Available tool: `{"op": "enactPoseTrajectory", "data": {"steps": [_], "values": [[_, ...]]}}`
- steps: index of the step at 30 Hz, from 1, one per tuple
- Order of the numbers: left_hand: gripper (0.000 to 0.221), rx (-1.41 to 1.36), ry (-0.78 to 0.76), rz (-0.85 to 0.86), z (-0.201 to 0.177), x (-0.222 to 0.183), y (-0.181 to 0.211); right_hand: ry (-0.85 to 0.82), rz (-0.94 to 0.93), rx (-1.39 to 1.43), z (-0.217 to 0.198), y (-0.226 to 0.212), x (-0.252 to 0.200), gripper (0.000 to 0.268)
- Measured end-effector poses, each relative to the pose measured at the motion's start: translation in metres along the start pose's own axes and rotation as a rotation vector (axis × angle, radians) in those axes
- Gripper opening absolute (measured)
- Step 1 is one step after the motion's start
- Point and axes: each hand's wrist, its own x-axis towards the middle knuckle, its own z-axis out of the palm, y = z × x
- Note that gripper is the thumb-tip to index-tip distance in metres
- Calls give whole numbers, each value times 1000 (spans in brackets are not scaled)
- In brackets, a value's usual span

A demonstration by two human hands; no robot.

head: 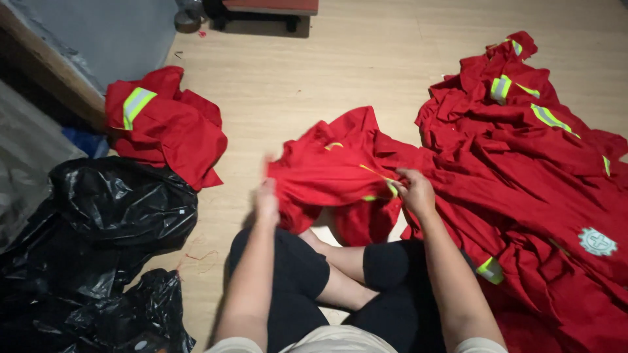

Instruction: The person trims loose threads from a red jumpsuit by holding the fabric with one hand and cutting the threads with handheld thread snippers, shifting the fabric with both hands to access different areas.

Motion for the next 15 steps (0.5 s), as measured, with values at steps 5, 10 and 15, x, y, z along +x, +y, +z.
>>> {"op": "enactPoseTrajectory", "data": {"steps": [5,10,15], "values": [[38,-515,489,-155,-43,-7,39,-469,207,-190,52,89,-30,20],[41,-600,462,23,-41,-15,40,-749,194,-214,94,111,-29,26],[46,-341,590,383,-39,-13,21,-860,22,-155,93,98,-45,32]]}}
